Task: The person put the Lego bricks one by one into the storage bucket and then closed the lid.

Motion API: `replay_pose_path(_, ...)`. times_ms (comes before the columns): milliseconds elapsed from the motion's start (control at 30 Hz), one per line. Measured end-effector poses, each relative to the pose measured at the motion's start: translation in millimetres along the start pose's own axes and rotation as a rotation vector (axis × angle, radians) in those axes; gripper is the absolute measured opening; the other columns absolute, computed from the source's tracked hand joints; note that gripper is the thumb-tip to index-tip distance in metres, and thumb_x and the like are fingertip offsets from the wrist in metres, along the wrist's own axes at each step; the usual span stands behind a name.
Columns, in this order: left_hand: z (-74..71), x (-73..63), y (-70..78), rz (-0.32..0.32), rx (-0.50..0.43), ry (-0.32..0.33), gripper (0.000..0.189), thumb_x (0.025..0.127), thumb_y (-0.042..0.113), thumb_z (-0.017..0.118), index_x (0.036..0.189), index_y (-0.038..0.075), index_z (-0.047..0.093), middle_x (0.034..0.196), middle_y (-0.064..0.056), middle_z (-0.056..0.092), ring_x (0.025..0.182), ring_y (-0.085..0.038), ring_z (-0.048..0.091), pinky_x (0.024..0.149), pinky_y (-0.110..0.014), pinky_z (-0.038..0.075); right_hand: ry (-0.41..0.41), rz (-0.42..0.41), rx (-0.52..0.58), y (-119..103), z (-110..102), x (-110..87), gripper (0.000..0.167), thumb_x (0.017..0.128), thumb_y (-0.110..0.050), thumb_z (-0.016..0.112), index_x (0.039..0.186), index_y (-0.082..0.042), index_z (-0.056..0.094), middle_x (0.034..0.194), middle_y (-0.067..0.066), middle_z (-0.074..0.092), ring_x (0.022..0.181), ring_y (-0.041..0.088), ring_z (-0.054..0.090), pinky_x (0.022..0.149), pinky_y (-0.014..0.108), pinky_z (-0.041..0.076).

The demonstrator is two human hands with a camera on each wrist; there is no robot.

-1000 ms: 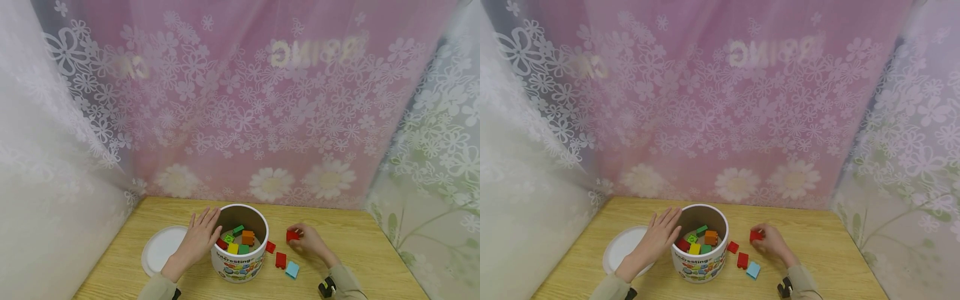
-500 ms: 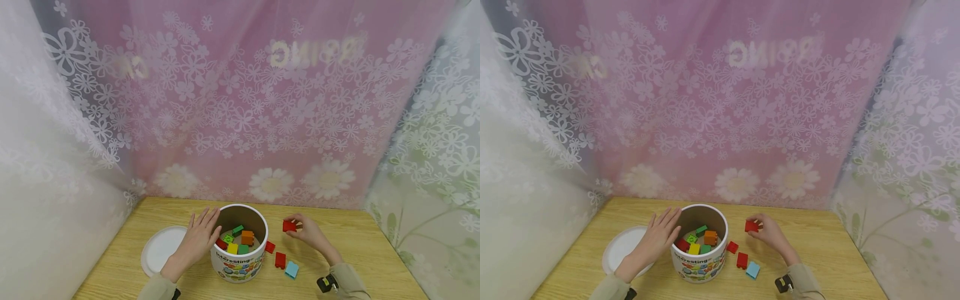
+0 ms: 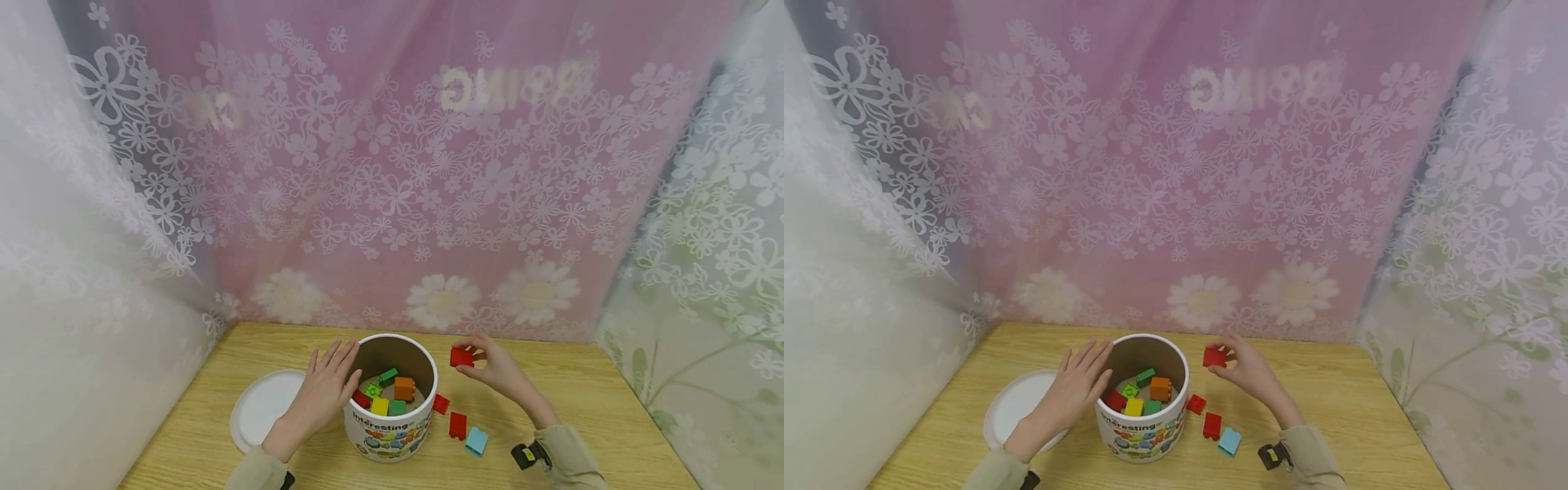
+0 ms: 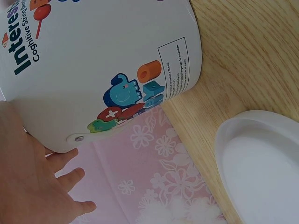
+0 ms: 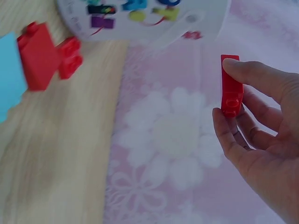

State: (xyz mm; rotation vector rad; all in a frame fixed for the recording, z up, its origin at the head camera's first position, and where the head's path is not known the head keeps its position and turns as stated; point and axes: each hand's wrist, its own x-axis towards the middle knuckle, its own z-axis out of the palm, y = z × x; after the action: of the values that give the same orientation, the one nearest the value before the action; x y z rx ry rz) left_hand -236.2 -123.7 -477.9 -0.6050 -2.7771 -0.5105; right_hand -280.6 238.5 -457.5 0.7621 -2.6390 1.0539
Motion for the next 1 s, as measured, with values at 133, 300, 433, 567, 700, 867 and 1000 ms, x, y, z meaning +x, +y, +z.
replay_pose_path(133,-0.1,-0.3,-0.2,0.000,0.002,0.000,0.061,0.109,0.045,0.039,0.160,0.011,0.034,0.164,-0.005,0.033,0.154,-0.032,0.023,0.121,-0.064,0.010,0.001,-0.024,0.001,-14,-2,4.8,0.035,0.085,-0.012,0.083,0.119,-0.008,0.071,0.110,0.007,0.065,0.095,0.025,0.064,0.084,0.041,0.060)
replay_pose_path(300,0.0,-0.2,-0.2,0.000,0.012,-0.001,0.061,0.109,0.045,0.039,0.160,0.011,0.033,0.164,-0.005,0.033,0.153,-0.032,0.023,0.121,-0.065,0.011,-0.002,-0.069,0.005,-28,0,12.7,0.036,0.085,-0.013,0.083,0.118,-0.008,0.072,0.110,0.008,0.067,0.094,0.025,0.064,0.082,0.037,0.060)
replay_pose_path(433,0.0,0.1,-0.1,-0.002,0.019,-0.006,0.062,0.109,0.046,0.038,0.160,0.012,0.033,0.164,-0.005,0.033,0.153,-0.032,0.023,0.121,-0.065,0.011,-0.010,-0.094,0.024,-38,4,18.9,0.035,0.084,-0.011,0.083,0.118,-0.008,0.072,0.110,0.007,0.067,0.094,0.024,0.065,0.081,0.039,0.061)
replay_pose_path(567,-0.6,0.1,0.4,-0.010,0.020,-0.017,0.062,0.109,0.046,0.038,0.160,0.012,0.032,0.164,-0.004,0.032,0.154,-0.031,0.023,0.121,-0.064,0.011,-0.027,-0.115,0.049,-44,7,24.0,0.034,0.085,-0.010,0.083,0.118,-0.007,0.072,0.108,0.007,0.066,0.094,0.026,0.064,0.082,0.042,0.061)
replay_pose_path(700,-1.2,0.0,0.9,-0.013,0.011,-0.019,0.062,0.109,0.046,0.039,0.160,0.012,0.032,0.164,-0.004,0.033,0.154,-0.031,0.023,0.122,-0.064,0.010,-0.031,-0.142,0.039,-50,11,28.2,0.034,0.086,-0.013,0.082,0.118,-0.007,0.072,0.107,0.007,0.066,0.093,0.024,0.064,0.081,0.039,0.061)
replay_pose_path(867,-1.2,-0.1,1.2,-0.010,0.011,-0.010,0.062,0.109,0.045,0.040,0.160,0.012,0.033,0.164,-0.005,0.034,0.153,-0.031,0.023,0.121,-0.065,0.010,-0.035,-0.163,0.042,-54,18,33.7,0.035,0.086,-0.014,0.083,0.119,-0.008,0.072,0.107,0.005,0.066,0.093,0.023,0.064,0.082,0.042,0.061)
replay_pose_path(1000,-1.4,0.0,1.6,-0.010,0.013,-0.005,0.061,0.109,0.045,0.040,0.160,0.012,0.034,0.164,-0.005,0.034,0.154,-0.031,0.023,0.121,-0.064,0.010,-0.062,-0.157,0.072,-57,25,37.9,0.035,0.087,-0.014,0.082,0.119,-0.008,0.071,0.107,0.005,0.066,0.095,0.023,0.064,0.084,0.048,0.059)
